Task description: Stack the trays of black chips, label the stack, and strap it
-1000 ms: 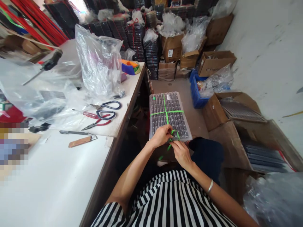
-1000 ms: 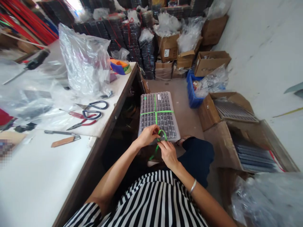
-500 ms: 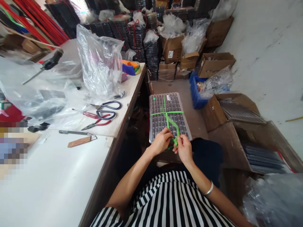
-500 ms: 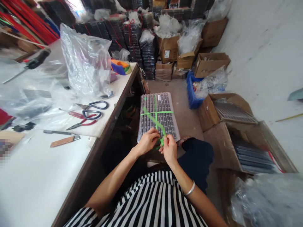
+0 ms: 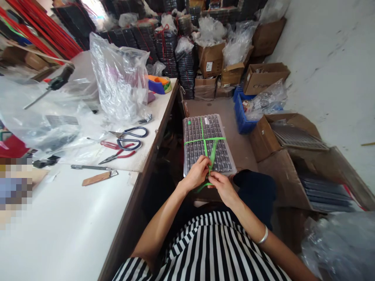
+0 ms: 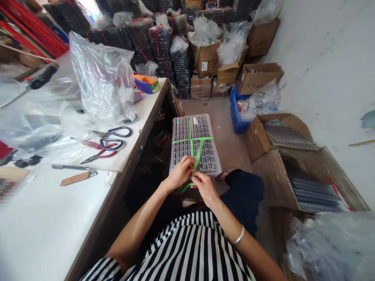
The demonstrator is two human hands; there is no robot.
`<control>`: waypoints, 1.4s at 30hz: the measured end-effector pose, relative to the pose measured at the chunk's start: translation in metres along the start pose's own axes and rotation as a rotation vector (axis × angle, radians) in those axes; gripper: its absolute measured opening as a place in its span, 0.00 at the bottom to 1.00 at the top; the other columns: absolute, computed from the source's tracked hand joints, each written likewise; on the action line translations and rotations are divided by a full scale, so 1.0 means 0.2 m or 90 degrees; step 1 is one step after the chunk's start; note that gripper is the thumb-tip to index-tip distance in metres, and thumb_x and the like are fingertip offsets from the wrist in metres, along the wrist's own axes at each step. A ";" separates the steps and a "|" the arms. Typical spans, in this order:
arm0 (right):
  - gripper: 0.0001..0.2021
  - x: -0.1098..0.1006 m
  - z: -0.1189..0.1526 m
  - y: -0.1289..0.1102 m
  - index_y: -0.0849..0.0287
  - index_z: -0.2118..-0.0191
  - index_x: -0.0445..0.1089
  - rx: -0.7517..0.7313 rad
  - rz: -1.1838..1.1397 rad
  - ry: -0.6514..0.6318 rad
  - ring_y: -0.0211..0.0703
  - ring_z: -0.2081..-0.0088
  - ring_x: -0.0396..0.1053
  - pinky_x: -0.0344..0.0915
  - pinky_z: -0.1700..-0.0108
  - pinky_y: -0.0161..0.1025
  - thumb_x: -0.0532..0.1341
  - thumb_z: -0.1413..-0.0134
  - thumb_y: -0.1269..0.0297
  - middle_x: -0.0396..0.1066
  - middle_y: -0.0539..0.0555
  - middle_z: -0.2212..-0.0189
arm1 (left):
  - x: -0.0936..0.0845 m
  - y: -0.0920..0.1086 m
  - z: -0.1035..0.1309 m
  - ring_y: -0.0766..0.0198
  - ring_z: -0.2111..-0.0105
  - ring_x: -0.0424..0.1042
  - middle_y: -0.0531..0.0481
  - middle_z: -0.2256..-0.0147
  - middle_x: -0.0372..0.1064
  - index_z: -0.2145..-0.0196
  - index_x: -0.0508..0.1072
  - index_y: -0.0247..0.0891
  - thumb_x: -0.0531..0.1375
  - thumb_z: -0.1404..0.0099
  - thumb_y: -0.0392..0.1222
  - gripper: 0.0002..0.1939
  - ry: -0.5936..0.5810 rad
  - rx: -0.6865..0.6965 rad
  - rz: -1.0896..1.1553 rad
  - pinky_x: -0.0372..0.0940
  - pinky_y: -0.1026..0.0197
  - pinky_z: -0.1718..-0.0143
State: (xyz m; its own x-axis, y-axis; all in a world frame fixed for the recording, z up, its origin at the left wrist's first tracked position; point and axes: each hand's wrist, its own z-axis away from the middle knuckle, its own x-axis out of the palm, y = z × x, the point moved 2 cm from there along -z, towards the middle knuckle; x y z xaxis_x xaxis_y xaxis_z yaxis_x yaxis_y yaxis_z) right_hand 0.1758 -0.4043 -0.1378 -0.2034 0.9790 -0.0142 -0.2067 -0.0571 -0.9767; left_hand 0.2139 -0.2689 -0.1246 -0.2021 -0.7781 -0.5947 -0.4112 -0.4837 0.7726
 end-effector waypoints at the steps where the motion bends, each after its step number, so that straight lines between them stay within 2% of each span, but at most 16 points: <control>1: 0.12 0.00 0.00 0.01 0.58 0.68 0.68 0.013 -0.035 -0.021 0.38 0.72 0.68 0.67 0.70 0.36 0.60 0.51 0.53 0.69 0.51 0.72 | -0.01 0.01 0.01 0.67 0.61 0.66 0.48 0.57 0.60 0.62 0.64 0.38 0.49 0.40 0.26 0.12 -0.001 -0.001 0.002 0.65 0.63 0.57; 5: 0.15 -0.01 0.00 0.02 0.57 0.68 0.65 0.032 -0.155 -0.049 0.36 0.72 0.65 0.66 0.68 0.38 0.61 0.51 0.49 0.66 0.51 0.73 | -0.04 0.07 0.08 0.66 0.57 0.65 0.48 0.56 0.59 0.61 0.63 0.39 0.47 0.37 0.26 0.12 -0.034 0.020 0.010 0.64 0.62 0.53; 8: 0.15 -0.01 -0.01 0.04 0.57 0.69 0.64 0.037 -0.204 -0.034 0.31 0.80 0.55 0.61 0.74 0.35 0.61 0.52 0.49 0.60 0.47 0.77 | -0.04 0.10 0.13 0.64 0.53 0.63 0.46 0.53 0.59 0.58 0.63 0.39 0.53 0.36 0.32 0.09 -0.046 0.032 0.011 0.62 0.61 0.49; 11: 0.15 -0.01 -0.01 0.04 0.58 0.70 0.64 0.045 -0.207 -0.010 0.28 0.83 0.46 0.51 0.81 0.32 0.61 0.53 0.51 0.56 0.44 0.79 | -0.03 0.10 0.13 0.64 0.54 0.64 0.46 0.54 0.58 0.61 0.63 0.39 0.55 0.35 0.37 0.05 -0.046 0.032 -0.003 0.63 0.61 0.51; 12: 0.15 -0.02 -0.01 0.05 0.58 0.69 0.64 0.045 -0.199 0.008 0.28 0.83 0.45 0.48 0.82 0.31 0.62 0.53 0.51 0.55 0.44 0.80 | -0.03 0.08 0.12 0.65 0.55 0.64 0.47 0.55 0.58 0.63 0.62 0.39 0.54 0.34 0.37 0.01 -0.046 0.031 -0.010 0.63 0.62 0.52; 17: 0.17 -0.12 0.01 0.12 0.55 0.69 0.57 0.024 -0.133 0.158 0.27 0.84 0.42 0.39 0.83 0.29 0.66 0.56 0.55 0.49 0.38 0.85 | -0.08 -0.04 0.08 0.61 0.56 0.62 0.46 0.58 0.60 0.71 0.62 0.38 0.49 0.34 0.33 0.08 -0.022 -0.005 -0.039 0.60 0.57 0.52; 20: 0.21 -0.15 0.03 0.21 0.53 0.71 0.51 0.031 -0.104 0.202 0.28 0.85 0.42 0.40 0.83 0.29 0.65 0.56 0.50 0.46 0.37 0.85 | -0.11 -0.10 0.07 0.60 0.57 0.61 0.45 0.59 0.62 0.72 0.63 0.37 0.51 0.35 0.33 0.08 -0.011 -0.030 -0.037 0.58 0.53 0.50; 22: 0.22 -0.15 0.04 0.25 0.53 0.72 0.49 0.038 -0.086 0.209 0.28 0.86 0.41 0.40 0.84 0.29 0.63 0.56 0.46 0.46 0.37 0.85 | -0.13 -0.10 0.07 0.60 0.58 0.62 0.46 0.60 0.63 0.73 0.64 0.38 0.51 0.35 0.34 0.08 -0.008 -0.038 -0.032 0.58 0.54 0.50; 24: 0.23 -0.16 0.03 0.26 0.53 0.72 0.51 0.033 -0.064 0.203 0.28 0.86 0.40 0.40 0.85 0.30 0.62 0.57 0.43 0.46 0.37 0.86 | -0.14 -0.07 0.07 0.61 0.58 0.63 0.46 0.61 0.64 0.75 0.64 0.38 0.52 0.35 0.34 0.10 0.001 -0.043 -0.033 0.59 0.56 0.51; 27: 0.22 -0.20 0.03 0.22 0.55 0.74 0.58 0.001 -0.008 0.183 0.29 0.86 0.43 0.42 0.85 0.31 0.62 0.59 0.41 0.51 0.40 0.87 | -0.15 0.01 0.10 0.61 0.60 0.64 0.48 0.64 0.64 0.76 0.64 0.38 0.55 0.36 0.36 0.10 0.026 -0.058 -0.041 0.61 0.58 0.55; 29: 0.22 -0.22 0.03 0.20 0.57 0.77 0.63 -0.028 0.048 0.176 0.31 0.84 0.49 0.46 0.83 0.32 0.63 0.59 0.41 0.57 0.44 0.86 | -0.13 0.07 0.12 0.62 0.62 0.65 0.49 0.66 0.66 0.76 0.66 0.37 0.56 0.37 0.39 0.10 0.032 -0.074 -0.034 0.61 0.60 0.58; 31: 0.23 -0.24 0.02 0.20 0.58 0.82 0.62 -0.050 0.112 0.181 0.32 0.82 0.53 0.48 0.80 0.32 0.62 0.58 0.41 0.58 0.46 0.87 | -0.09 0.10 0.15 0.65 0.68 0.66 0.51 0.71 0.67 0.76 0.67 0.37 0.57 0.37 0.42 0.11 0.027 -0.103 -0.019 0.61 0.63 0.64; 34: 0.28 -0.23 0.00 0.23 0.58 0.87 0.58 -0.066 0.200 0.204 0.32 0.82 0.51 0.48 0.79 0.33 0.58 0.55 0.38 0.54 0.46 0.89 | 0.00 0.10 0.15 0.68 0.77 0.61 0.56 0.80 0.60 0.80 0.64 0.37 0.57 0.38 0.41 0.13 0.064 -0.189 -0.024 0.56 0.65 0.73; 36: 0.30 -0.22 -0.03 0.24 0.58 0.87 0.57 -0.077 0.248 0.219 0.32 0.82 0.51 0.48 0.78 0.33 0.55 0.53 0.36 0.53 0.46 0.89 | 0.03 0.08 0.14 0.69 0.79 0.57 0.57 0.82 0.55 0.82 0.61 0.37 0.57 0.40 0.39 0.14 0.112 -0.243 -0.040 0.52 0.65 0.74; 39: 0.31 -0.23 -0.06 0.23 0.57 0.88 0.56 -0.101 0.309 0.215 0.33 0.83 0.52 0.49 0.78 0.34 0.51 0.50 0.35 0.53 0.46 0.90 | 0.01 0.07 0.12 0.68 0.79 0.58 0.56 0.82 0.54 0.82 0.61 0.37 0.56 0.39 0.40 0.15 0.126 -0.263 -0.030 0.53 0.64 0.74; 42: 0.30 -0.26 -0.04 0.18 0.57 0.88 0.57 -0.136 0.366 0.166 0.34 0.85 0.54 0.49 0.79 0.34 0.49 0.47 0.38 0.56 0.48 0.90 | -0.06 0.09 0.12 0.66 0.71 0.67 0.50 0.72 0.68 0.76 0.68 0.35 0.55 0.36 0.44 0.14 0.061 -0.204 0.026 0.59 0.65 0.70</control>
State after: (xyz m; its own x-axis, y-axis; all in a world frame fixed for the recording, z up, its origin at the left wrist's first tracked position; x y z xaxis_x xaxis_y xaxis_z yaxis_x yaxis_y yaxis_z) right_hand 0.1878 -0.4563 -0.1734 0.0194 0.8212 -0.5704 0.0644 -0.5703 -0.8189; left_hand 0.1875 -0.2573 -0.1091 -0.1225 -0.8263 -0.5497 -0.1006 -0.5407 0.8352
